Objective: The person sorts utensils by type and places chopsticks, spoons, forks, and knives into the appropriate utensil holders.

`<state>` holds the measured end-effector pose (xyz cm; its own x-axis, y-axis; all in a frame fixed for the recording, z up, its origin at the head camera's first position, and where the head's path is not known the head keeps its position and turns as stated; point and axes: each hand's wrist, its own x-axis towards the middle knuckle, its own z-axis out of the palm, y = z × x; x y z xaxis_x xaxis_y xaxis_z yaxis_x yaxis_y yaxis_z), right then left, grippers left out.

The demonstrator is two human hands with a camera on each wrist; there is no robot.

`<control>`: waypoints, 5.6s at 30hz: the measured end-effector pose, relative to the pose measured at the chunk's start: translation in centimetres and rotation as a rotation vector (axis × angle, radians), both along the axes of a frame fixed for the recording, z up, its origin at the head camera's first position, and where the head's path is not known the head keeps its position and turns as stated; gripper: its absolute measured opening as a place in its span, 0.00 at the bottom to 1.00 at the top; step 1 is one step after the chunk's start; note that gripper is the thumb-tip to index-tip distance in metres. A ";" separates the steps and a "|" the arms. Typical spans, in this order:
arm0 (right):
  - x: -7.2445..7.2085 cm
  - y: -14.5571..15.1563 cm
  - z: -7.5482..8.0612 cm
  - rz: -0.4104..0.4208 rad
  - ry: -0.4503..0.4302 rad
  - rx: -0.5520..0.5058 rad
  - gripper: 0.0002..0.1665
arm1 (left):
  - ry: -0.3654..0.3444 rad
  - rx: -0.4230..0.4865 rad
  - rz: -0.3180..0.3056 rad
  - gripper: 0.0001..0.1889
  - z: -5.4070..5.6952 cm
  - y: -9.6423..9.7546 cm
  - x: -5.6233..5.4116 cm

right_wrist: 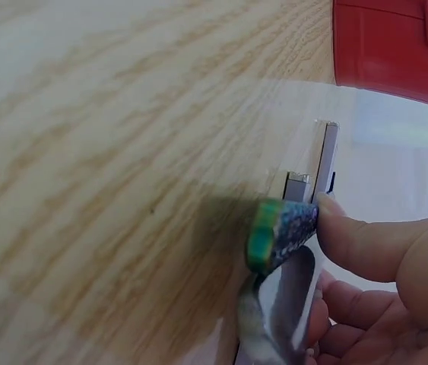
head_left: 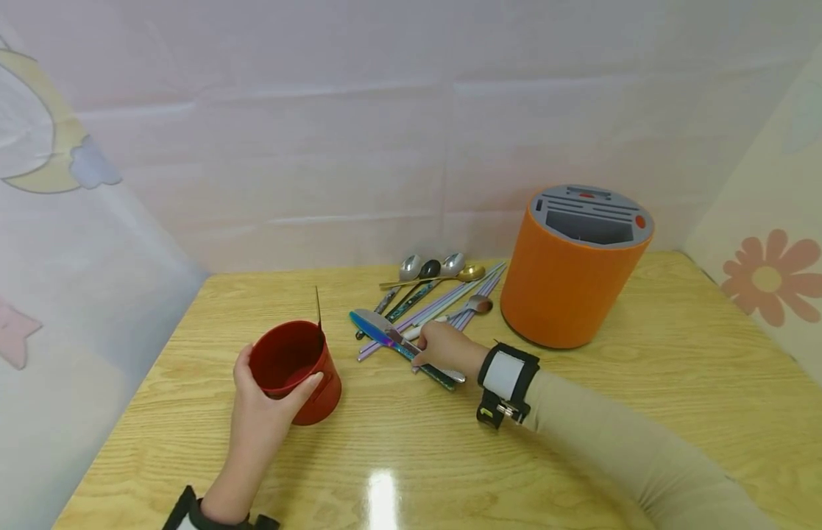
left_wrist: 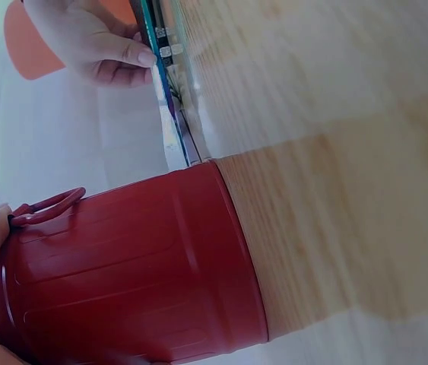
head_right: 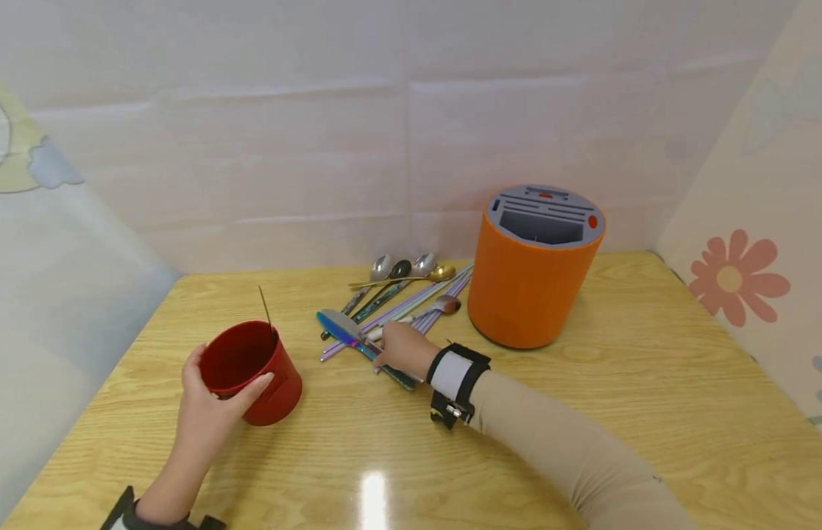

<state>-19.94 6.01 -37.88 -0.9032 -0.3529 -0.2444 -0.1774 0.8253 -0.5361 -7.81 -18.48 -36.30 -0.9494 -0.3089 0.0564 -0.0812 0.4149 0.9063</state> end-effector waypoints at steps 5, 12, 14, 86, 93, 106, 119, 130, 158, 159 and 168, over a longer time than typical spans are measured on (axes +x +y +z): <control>0.1 0.0 0.0 0.010 -0.001 -0.019 0.18 | -0.002 -0.004 0.004 0.57 -0.1 -0.1 -0.1; 0.2 -0.1 -0.4 -0.003 -0.006 -0.076 0.26 | -0.009 -0.002 0.007 0.58 0.1 0.0 0.0; 0.3 -0.1 -0.5 -0.016 0.004 -0.083 0.26 | -0.008 -0.002 0.005 0.58 0.1 0.0 0.0; 5.3 -7.8 3.7 0.161 0.237 -0.718 0.06 | 0.011 0.017 0.003 0.58 -0.2 0.4 0.1; 5.6 -8.8 2.9 0.116 0.266 -0.699 0.05 | -0.012 0.006 0.003 0.58 -0.3 0.4 0.1; 6.1 -6.3 2.3 0.105 0.148 -0.782 0.15 | -0.003 0.021 0.015 0.59 -0.4 0.6 0.2; 5.8 -0.2 2.3 0.021 0.186 -0.725 0.18 | 0.010 0.015 -0.024 0.57 0.1 0.1 0.2; 5.7 6.0 2.3 -0.088 0.282 -0.705 0.22 | -0.053 0.009 -0.062 0.56 0.7 -0.3 0.5; 6.1 12.5 3.2 -0.206 0.384 -0.657 0.32 | 0.155 -0.092 0.023 0.59 3.0 2.2 3.1; 6.1 12.6 3.2 -0.204 0.388 -0.656 0.32 | 0.168 -0.095 0.018 0.59 3.0 2.4 3.1; 6.4 13.6 3.3 -0.220 0.414 -0.651 0.31 | 0.239 -0.091 -0.049 0.58 3.2 4.3 2.9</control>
